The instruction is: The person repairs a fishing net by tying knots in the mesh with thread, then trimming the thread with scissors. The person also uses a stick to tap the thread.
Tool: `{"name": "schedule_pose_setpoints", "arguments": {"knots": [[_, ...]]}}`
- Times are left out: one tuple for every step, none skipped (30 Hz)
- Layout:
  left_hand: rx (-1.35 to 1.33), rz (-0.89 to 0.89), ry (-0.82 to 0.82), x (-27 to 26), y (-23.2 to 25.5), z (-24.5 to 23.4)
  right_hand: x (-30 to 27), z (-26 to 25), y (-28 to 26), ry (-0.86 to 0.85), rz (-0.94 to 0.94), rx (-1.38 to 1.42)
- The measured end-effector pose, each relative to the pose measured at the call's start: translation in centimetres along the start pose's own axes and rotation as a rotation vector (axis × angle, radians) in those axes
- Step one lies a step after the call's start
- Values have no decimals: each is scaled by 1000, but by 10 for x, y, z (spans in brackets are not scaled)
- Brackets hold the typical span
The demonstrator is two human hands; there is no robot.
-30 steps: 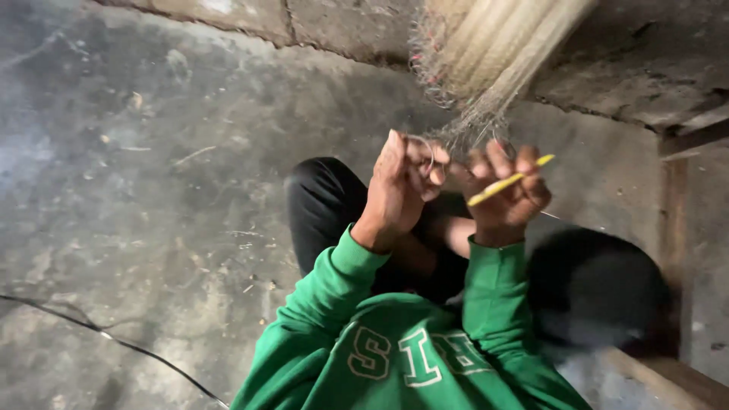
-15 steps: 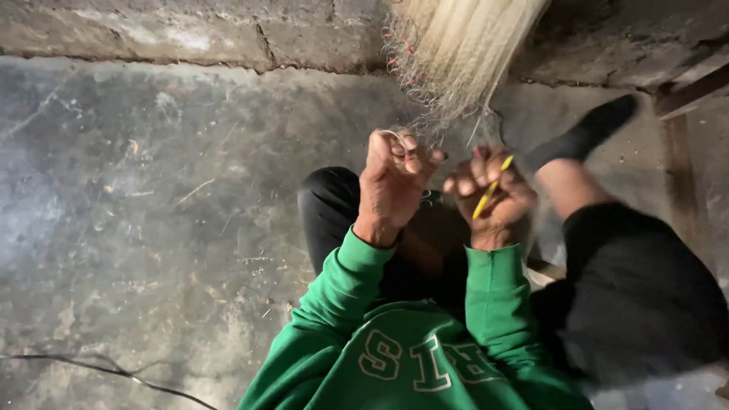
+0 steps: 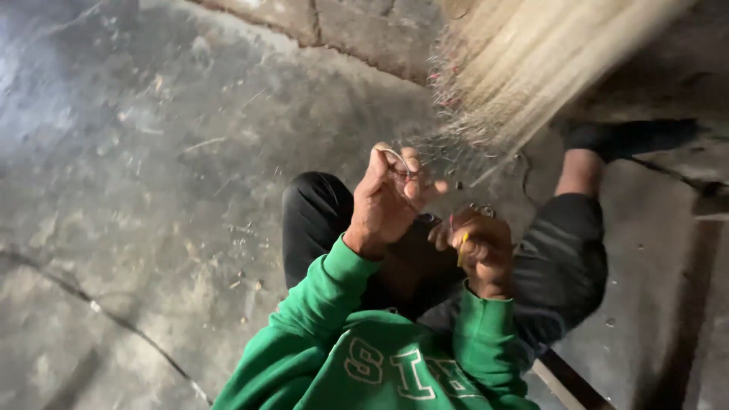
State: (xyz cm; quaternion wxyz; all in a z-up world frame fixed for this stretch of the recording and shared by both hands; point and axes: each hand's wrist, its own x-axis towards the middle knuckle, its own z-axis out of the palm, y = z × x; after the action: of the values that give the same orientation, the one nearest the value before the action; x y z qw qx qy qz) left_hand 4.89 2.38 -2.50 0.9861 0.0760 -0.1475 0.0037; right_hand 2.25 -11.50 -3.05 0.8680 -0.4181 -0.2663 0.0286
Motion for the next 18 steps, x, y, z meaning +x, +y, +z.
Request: {"name": "schedule_pose_setpoints", "arguments": {"knots": [[-49, -10, -8, -1, -5, 0, 2, -5, -4, -31, 11, -39], [-102, -41, -15, -2, -12, -1, 0, -10, -7, -44, 12, -84], [-95, -51, -1, -6, -15, -1, 1, -3, -14, -28, 15, -74], [-112, -46, -8, -5, -20, 1, 5, 3, -23, -19, 33, -133], [-130, -41, -14, -6, -23, 5, 9, 10, -32, -10, 52, -192], [-128, -48, -18, -6, -24, 6, 9, 10, -38, -7, 45, -192], [-110, -57, -29, -8, -23, 8, 9, 12, -42, -14, 19, -235], [-87, -64, -39, -10, -21, 10, 9, 14, -46, -25, -5, -274], [-82, -67, -42, -10, -21, 11, 7, 8, -43, -24, -12, -270], [-82, -74, -38, -12, -22, 11, 4, 2, -40, -56, -35, -297], [-82, -81, -33, -14, -22, 10, 2, -4, -36, -87, -58, -323], [-82, -83, -33, -15, -23, 10, 0, -5, -36, -85, -59, -323], [-76, -104, -14, -16, -22, 10, -2, -6, -34, -74, -44, -319], [-73, -122, 6, -17, -22, 10, -3, -7, -33, -66, -26, -316], [-74, -120, 7, -17, -23, 7, -3, -6, -33, -68, -24, -317], [-91, -140, 20, -18, -24, 5, -3, -5, -35, -63, -10, -340], [-108, -160, 33, -19, -25, 3, -3, -4, -35, -58, 4, -364], [-112, -158, 33, -19, -26, 1, -6, -7, -34, -59, 6, -367]]}}
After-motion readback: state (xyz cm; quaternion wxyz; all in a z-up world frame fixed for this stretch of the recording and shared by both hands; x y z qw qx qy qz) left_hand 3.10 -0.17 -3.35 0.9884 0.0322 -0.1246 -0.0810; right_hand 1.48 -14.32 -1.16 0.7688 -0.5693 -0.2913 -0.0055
